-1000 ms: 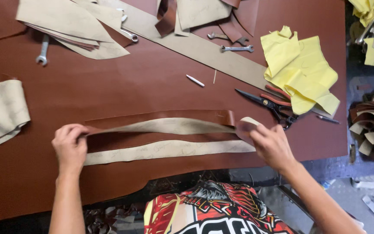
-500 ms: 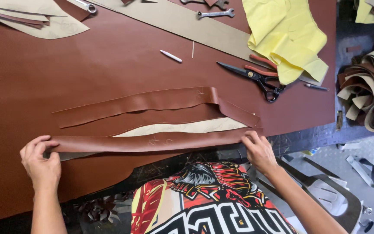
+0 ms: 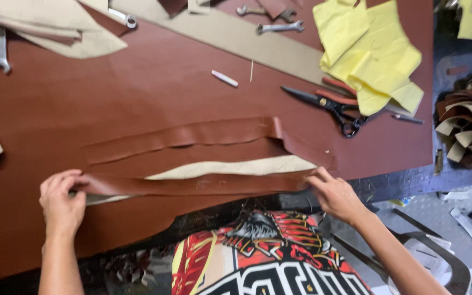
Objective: The person sorts and organizes various pieces of brown and beige leather on a work table. They pick up, unfold, and place down multiple leather strips and shapes, occasionally moving them to different piles. The person handles the materials by hand, arranging them in a more orderly fashion on the workspace.
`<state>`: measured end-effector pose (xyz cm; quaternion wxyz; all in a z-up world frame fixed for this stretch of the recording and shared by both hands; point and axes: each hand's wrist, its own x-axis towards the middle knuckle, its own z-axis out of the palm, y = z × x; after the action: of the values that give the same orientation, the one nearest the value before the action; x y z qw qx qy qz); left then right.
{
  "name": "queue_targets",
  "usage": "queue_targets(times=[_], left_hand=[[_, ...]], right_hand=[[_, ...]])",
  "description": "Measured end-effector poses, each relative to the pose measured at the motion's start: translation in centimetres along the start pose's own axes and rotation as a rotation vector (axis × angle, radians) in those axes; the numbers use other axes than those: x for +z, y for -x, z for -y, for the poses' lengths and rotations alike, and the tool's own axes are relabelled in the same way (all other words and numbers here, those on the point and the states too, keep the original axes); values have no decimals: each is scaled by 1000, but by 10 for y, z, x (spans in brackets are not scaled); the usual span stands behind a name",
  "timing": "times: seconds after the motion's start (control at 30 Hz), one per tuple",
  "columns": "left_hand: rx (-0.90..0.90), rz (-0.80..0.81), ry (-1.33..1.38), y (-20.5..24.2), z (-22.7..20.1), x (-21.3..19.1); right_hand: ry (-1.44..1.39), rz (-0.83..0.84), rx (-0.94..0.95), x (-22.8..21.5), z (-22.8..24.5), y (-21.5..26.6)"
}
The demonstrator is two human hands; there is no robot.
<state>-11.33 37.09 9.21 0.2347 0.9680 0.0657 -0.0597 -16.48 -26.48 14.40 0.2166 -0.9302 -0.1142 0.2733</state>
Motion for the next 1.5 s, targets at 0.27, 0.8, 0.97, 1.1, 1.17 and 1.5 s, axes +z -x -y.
queue_targets(times=[0.27, 0.8, 0.97, 1.1, 1.17, 1.5], left_hand=[[-16, -70, -37, -8, -10, 6], [224, 159, -123, -87, -67, 18], [292, -110, -170, -76, -47, 12], [328, -90, -229, -52, -35, 10], [299, -143, -147, -44, -32, 9], [136, -119, -134, 50, 1, 7]], right_hand=[[-228, -358, 90, -29, 22, -96], [162, -184, -197, -55, -8, -150], [384, -398, -269, -67, -10, -111], [418, -378, -286, -46, -17, -81], [386, -387, -273, -36, -18, -69], [365, -212, -227, 38, -4, 15]])
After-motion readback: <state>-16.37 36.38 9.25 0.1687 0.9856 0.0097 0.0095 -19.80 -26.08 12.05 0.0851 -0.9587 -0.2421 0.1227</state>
